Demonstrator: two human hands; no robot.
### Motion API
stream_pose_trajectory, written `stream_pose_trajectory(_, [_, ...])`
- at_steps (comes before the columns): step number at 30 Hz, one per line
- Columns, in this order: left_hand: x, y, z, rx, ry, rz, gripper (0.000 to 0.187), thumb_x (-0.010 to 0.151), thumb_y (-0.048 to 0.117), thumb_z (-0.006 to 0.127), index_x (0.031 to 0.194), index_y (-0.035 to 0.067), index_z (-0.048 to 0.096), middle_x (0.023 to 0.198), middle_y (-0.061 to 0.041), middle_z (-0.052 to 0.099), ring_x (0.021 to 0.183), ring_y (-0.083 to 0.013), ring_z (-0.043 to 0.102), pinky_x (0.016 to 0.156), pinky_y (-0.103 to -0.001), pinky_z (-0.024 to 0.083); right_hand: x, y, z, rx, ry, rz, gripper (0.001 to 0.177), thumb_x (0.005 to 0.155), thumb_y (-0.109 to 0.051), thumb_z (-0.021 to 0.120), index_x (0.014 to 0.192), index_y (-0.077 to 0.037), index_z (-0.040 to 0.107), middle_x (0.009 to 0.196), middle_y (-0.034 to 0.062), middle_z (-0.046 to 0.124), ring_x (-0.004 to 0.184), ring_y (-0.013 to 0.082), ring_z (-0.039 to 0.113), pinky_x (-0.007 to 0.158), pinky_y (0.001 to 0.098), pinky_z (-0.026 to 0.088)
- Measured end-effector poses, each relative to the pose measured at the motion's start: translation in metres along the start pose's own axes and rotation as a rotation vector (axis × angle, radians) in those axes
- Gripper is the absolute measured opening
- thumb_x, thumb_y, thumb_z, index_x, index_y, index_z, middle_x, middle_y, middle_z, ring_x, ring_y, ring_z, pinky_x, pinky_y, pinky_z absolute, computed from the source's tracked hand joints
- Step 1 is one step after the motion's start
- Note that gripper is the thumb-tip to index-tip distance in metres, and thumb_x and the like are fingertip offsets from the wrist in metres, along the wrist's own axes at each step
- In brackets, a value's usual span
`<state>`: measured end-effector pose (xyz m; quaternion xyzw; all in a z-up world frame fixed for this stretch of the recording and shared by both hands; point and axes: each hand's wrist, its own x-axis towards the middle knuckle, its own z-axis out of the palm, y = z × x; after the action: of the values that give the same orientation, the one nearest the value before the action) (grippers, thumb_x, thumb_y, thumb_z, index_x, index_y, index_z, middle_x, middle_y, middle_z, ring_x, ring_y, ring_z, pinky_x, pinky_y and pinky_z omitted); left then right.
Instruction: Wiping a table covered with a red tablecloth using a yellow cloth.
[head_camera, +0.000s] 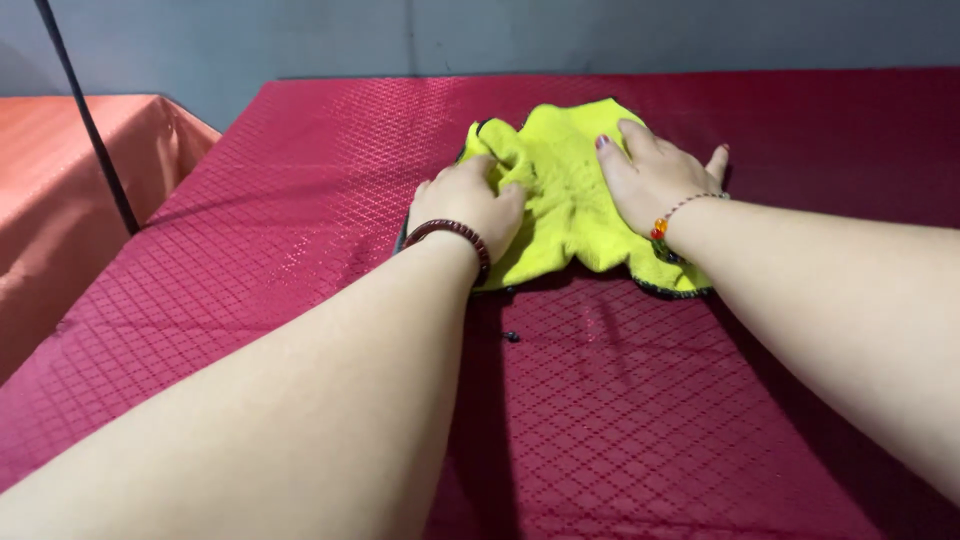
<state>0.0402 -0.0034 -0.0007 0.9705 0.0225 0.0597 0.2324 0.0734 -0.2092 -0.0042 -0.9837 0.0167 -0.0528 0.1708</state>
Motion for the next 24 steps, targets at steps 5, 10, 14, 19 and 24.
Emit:
stream_pose_trajectory(5, [-0.012, -0.011, -0.006, 0.049, 0.017, 0.041, 0.055, 0.090, 0.045, 0.055, 0.136, 0.015, 0.061, 0.138, -0.014, 0.061, 0.130, -0.0302, 0.055, 0.113, -0.044, 0.037, -0.021, 0.024, -0.012, -0.032, 0.011, 0.066, 0.067, 0.101, -0.056, 0.028, 0.159, -0.022, 0.032, 0.157, 0.0084, 0.046, 0.145, 0.0344, 0.041, 0.122, 0.0672, -0.003])
stream_pose_trajectory(10, [-0.029, -0.013, -0.012, 0.094, 0.013, 0.049, 0.056, 0.089, 0.046, 0.056, 0.135, 0.015, 0.061, 0.141, -0.010, 0.059, 0.135, -0.0265, 0.050, 0.115, -0.044, 0.035, -0.044, 0.035, -0.018, -0.112, 0.034, 0.071, 0.070, 0.097, -0.057, 0.038, 0.156, -0.019, 0.034, 0.159, 0.0083, 0.042, 0.146, 0.0308, 0.040, 0.121, 0.0670, 0.001])
stream_pose_trajectory(14, [-0.051, -0.009, -0.016, 0.171, -0.071, 0.030, 0.058, 0.093, 0.048, 0.049, 0.140, 0.014, 0.055, 0.152, -0.011, 0.048, 0.146, -0.0267, 0.037, 0.120, -0.047, 0.026, -0.070, 0.029, -0.020, -0.132, -0.013, 0.081, 0.070, 0.098, -0.056, 0.037, 0.158, -0.019, 0.033, 0.161, 0.0075, 0.040, 0.150, 0.0275, 0.034, 0.123, 0.0660, 0.002])
stream_pose_trajectory(19, [-0.094, 0.008, -0.016, 0.205, -0.111, -0.007, 0.063, 0.095, 0.048, 0.045, 0.147, 0.013, 0.046, 0.162, -0.018, 0.030, 0.154, -0.0331, 0.020, 0.124, -0.053, 0.013, -0.111, 0.019, -0.018, -0.184, -0.061, 0.004, 0.070, 0.098, -0.059, 0.027, 0.158, -0.022, 0.027, 0.163, 0.0054, 0.032, 0.153, 0.0230, 0.023, 0.120, 0.0679, 0.001])
stream_pose_trajectory(24, [-0.128, 0.040, -0.018, 0.191, -0.233, 0.073, 0.071, 0.097, 0.048, 0.041, 0.156, 0.013, 0.027, 0.164, -0.026, 0.012, 0.153, -0.0409, 0.006, 0.121, -0.059, 0.003, -0.134, 0.000, -0.011, 0.158, -0.080, -0.358, 0.083, 0.096, -0.062, 0.023, 0.167, -0.023, 0.006, 0.161, 0.0120, 0.037, 0.149, 0.0289, 0.029, 0.115, 0.0668, -0.004])
